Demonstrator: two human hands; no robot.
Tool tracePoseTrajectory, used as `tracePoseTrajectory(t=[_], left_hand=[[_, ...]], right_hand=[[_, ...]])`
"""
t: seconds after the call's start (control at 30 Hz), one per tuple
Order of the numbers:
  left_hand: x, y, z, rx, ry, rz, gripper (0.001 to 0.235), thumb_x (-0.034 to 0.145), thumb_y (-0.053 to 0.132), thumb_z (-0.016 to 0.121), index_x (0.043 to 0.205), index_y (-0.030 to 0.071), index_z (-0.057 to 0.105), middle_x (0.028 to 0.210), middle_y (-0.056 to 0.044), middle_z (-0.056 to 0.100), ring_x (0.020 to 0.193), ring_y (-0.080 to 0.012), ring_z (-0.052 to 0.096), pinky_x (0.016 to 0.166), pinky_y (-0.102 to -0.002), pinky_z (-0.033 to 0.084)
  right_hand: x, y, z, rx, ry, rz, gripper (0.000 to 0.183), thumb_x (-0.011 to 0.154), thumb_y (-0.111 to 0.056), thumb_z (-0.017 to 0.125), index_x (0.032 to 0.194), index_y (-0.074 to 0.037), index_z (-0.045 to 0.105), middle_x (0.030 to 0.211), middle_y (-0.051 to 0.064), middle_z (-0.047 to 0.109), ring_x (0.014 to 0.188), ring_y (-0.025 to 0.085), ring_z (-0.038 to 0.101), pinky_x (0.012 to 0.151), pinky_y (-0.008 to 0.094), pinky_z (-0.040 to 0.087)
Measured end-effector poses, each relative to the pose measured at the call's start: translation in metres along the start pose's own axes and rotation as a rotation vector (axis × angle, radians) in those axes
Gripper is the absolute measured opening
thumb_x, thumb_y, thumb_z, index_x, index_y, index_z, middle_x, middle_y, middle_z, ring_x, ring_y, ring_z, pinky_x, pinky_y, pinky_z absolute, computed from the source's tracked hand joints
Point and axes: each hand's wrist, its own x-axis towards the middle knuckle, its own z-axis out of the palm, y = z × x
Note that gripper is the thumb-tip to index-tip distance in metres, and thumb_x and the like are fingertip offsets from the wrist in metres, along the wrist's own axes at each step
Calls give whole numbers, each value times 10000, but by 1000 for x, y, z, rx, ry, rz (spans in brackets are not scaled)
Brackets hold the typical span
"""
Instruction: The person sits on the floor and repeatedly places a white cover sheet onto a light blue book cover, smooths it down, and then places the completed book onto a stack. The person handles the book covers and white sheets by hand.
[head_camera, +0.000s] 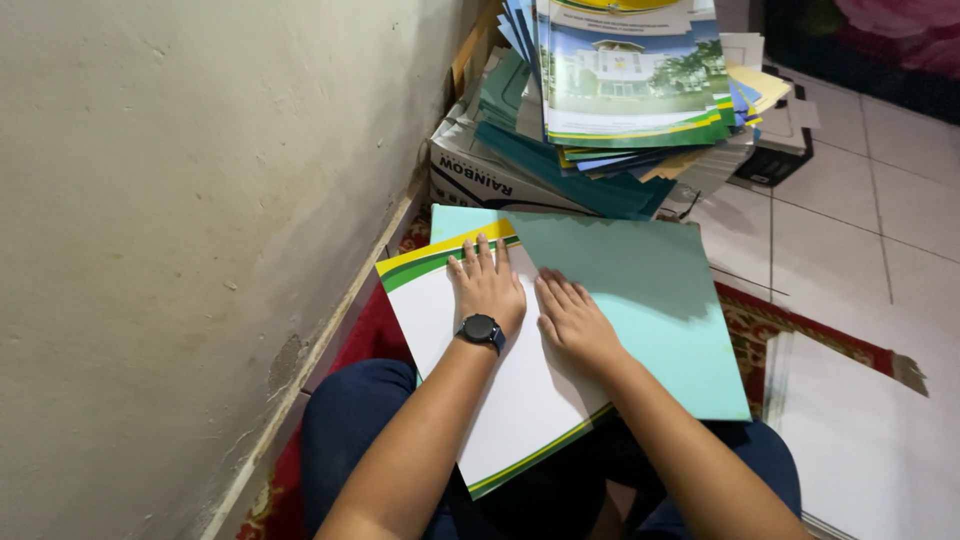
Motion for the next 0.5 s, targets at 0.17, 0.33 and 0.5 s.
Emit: tracePoseTrajectory(t=[0.17,0.33,0.5], left_hand=[[7,-2,7,-11,-21,-13,632,1025,293,311,1611,61,255,1673,-259,193,1553,-446,150,1207,-685,62],[7,-2,5,-26,-42,-13,624,1024,276,308,1610,69,253,1675,-249,185,1555,-435,143,1210,-678,55],[7,-4,9,-66,-9,-9,634,1004,262,340,1604,66,282,1670,-253,210,1551,-442,164,1210,-679,58]], right_hand=[[86,21,30,-44,124,-103,617,1030,-351,369,1592,-97,345,1627,130,391,1514,282,352,1189,473,331],[122,31,42,-34,192,-150,609,1023,-352,365,1572,-88,385,1615,127,410,1519,280,349,1172,484,358],[89,14,18,25,128,-97,629,1028,-374,368,1570,-55,385,1595,181,432,1500,331,372,1188,496,327]])
